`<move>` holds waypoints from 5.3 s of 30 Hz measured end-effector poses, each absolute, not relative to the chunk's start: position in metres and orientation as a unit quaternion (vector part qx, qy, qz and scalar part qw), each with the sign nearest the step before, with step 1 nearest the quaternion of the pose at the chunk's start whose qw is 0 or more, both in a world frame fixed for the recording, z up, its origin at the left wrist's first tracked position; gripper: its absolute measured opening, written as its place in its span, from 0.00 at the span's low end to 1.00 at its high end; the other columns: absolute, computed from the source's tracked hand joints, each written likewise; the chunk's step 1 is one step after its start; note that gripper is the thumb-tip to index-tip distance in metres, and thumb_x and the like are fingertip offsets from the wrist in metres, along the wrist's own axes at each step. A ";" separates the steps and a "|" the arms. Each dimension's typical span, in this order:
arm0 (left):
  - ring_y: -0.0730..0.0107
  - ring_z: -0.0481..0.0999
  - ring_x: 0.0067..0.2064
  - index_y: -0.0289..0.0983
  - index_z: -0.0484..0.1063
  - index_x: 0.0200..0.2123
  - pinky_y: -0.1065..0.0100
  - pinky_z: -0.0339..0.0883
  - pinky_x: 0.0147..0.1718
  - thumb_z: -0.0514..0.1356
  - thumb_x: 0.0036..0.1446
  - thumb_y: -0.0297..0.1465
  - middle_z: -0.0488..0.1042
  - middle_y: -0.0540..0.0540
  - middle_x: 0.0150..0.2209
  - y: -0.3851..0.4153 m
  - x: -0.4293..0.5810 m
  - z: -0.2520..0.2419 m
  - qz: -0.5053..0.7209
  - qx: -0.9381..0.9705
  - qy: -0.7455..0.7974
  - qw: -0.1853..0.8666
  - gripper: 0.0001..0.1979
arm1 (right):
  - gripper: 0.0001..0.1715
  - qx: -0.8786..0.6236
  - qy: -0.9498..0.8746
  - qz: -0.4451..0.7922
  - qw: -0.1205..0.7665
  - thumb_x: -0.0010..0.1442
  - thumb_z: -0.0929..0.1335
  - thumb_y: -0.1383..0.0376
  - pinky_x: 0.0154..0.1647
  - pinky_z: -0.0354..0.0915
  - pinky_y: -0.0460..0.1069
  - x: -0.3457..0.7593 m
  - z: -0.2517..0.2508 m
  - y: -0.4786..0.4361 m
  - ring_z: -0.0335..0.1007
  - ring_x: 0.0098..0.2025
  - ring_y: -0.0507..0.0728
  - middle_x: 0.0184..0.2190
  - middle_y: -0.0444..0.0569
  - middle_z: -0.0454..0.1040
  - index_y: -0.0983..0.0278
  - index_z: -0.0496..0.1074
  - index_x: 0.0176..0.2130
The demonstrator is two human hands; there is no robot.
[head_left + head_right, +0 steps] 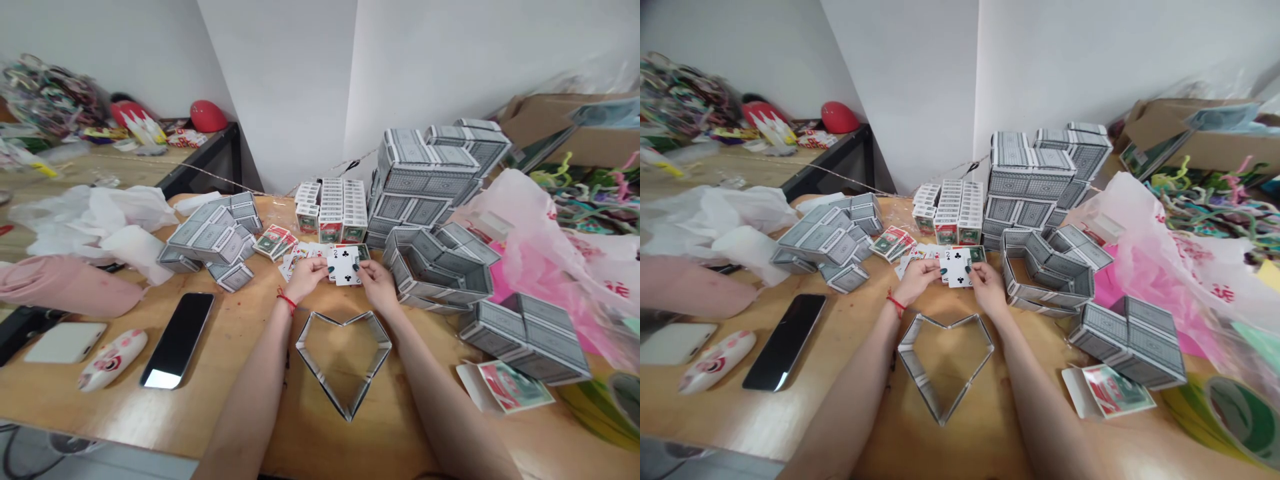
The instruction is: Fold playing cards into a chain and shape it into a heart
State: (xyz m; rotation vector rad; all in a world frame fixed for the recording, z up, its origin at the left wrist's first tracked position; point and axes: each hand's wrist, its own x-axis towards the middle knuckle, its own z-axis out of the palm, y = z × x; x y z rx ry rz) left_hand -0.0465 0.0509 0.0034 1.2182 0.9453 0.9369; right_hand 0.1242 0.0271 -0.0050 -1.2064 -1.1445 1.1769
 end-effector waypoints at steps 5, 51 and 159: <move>0.70 0.72 0.31 0.31 0.72 0.32 0.68 0.68 0.32 0.61 0.43 0.34 0.75 0.44 0.31 0.051 -0.046 0.002 0.401 0.548 0.417 0.604 0.13 | 0.12 -0.513 -0.498 0.462 0.524 0.47 0.65 0.56 0.23 0.61 0.46 0.124 -0.003 0.026 0.66 0.23 0.52 0.22 0.43 0.71 0.62 0.65 0.28; 0.72 0.74 0.29 0.31 0.69 0.34 0.71 0.68 0.29 0.56 0.45 0.27 0.75 0.46 0.29 0.047 -0.033 -0.001 0.448 0.592 0.445 0.501 0.10 | 0.13 -0.542 -0.556 0.285 0.563 0.51 0.63 0.61 0.37 0.66 0.49 0.124 -0.013 0.023 0.70 0.36 0.55 0.34 0.50 0.75 0.64 0.72 0.36; 0.73 0.73 0.31 0.35 0.71 0.36 0.74 0.65 0.31 0.52 0.53 0.30 0.75 0.46 0.32 0.040 -0.032 0.003 0.440 0.686 0.542 0.206 0.11 | 0.15 -0.544 -0.739 0.128 0.375 0.55 0.59 0.63 0.26 0.57 0.45 0.123 -0.006 0.015 0.65 0.25 0.53 0.20 0.47 0.70 0.63 0.72 0.27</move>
